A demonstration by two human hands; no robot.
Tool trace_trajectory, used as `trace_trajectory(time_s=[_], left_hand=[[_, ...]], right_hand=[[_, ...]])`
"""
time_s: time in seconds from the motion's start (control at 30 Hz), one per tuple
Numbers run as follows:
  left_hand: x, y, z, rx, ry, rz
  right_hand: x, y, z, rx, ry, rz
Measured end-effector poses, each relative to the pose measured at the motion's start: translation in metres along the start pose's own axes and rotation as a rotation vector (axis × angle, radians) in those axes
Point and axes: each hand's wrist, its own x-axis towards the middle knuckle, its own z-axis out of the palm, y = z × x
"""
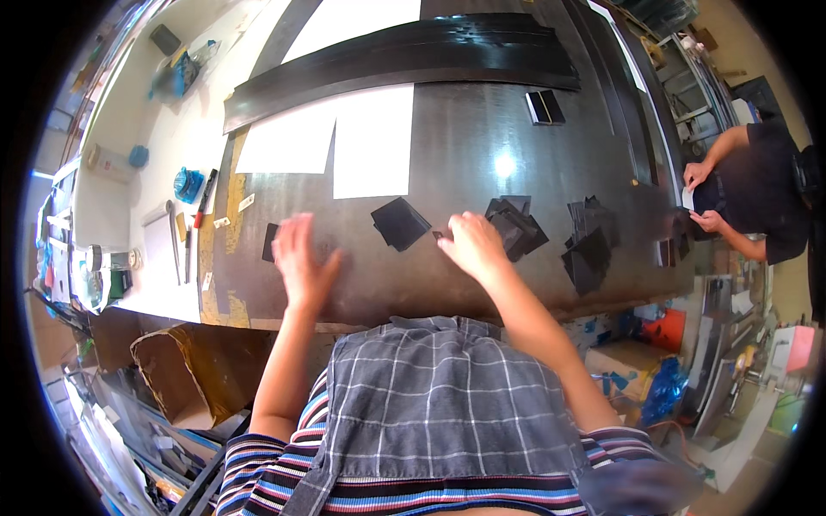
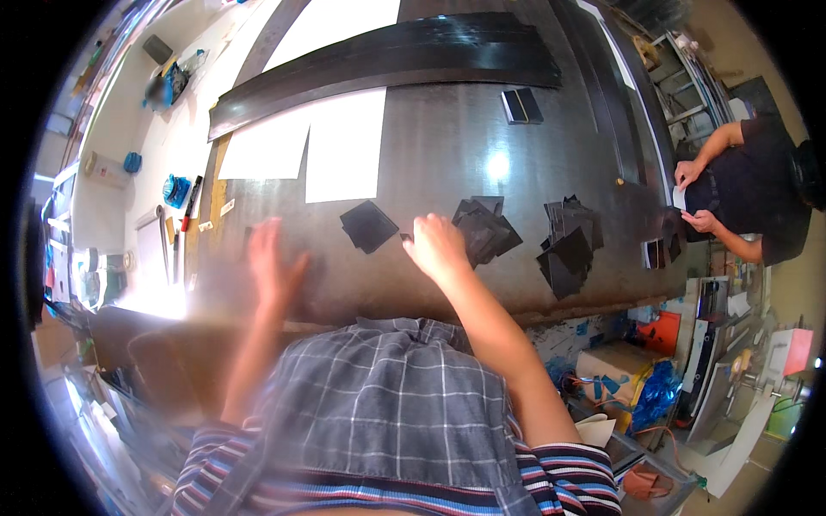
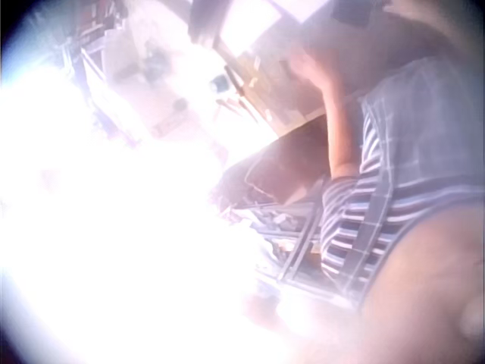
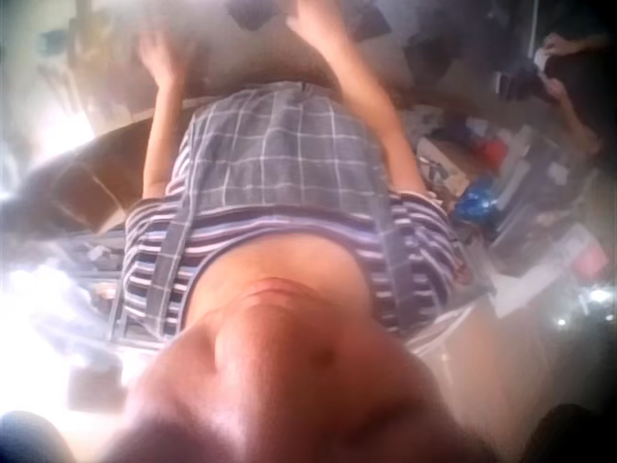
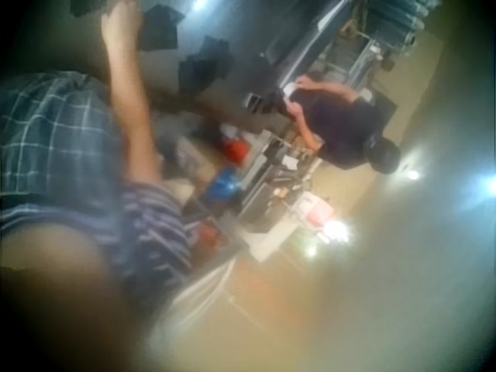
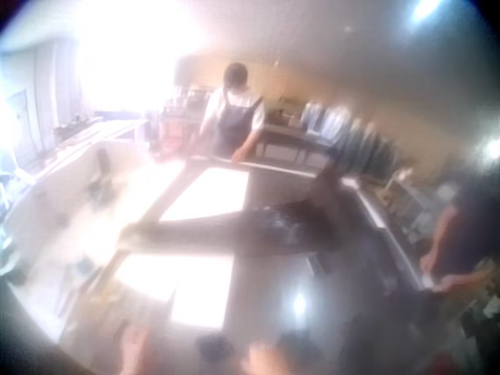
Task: The person handles small dark rectangular pieces and white paper squares on a metal workbench. They pick up, align, and stack the pieces, then place white paper squares between layers of larger dark panels.
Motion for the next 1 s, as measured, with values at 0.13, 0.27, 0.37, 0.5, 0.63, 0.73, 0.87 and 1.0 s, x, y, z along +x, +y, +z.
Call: trace_trajectory(time_s=[0.13,0.27,0.37,0.5,0.63,0.73,0.87,1.0], left_hand=[[0.003,0.049,0.02,-0.178,-0.283,0.262],[0.012,0.072,0.038,-0.156,-0.367,0.377],[0.004,0.073,0.046,-0.081,-0.372,0.424],[-0.014,0.085,0.03,-0.086,-0.391,0.418],[-0.027,0.091,0.026,-0.165,-0.402,0.4],[-0.027,0.09,0.026,-0.214,-0.428,0.355],[-0.021,0.086,0.031,-0.033,-0.376,0.371],[-0.028,0.089,0.025,-0.06,-0.471,0.426]], right_hand=[[-0.017,-0.009,0.028,-0.083,0.163,0.043],[-0.015,-0.001,0.048,-0.118,0.259,0.015],[-0.016,0.011,0.061,0.0,0.302,-0.032],[-0.025,0.012,0.051,0.28,0.297,-0.004],[-0.022,-0.002,0.036,0.464,0.108,0.052],[-0.014,-0.006,0.043,0.425,0.183,-0.028],[-0.006,-0.002,0.043,0.524,0.179,-0.065],[-0.006,-0.007,0.04,0.473,0.264,-0.084]])
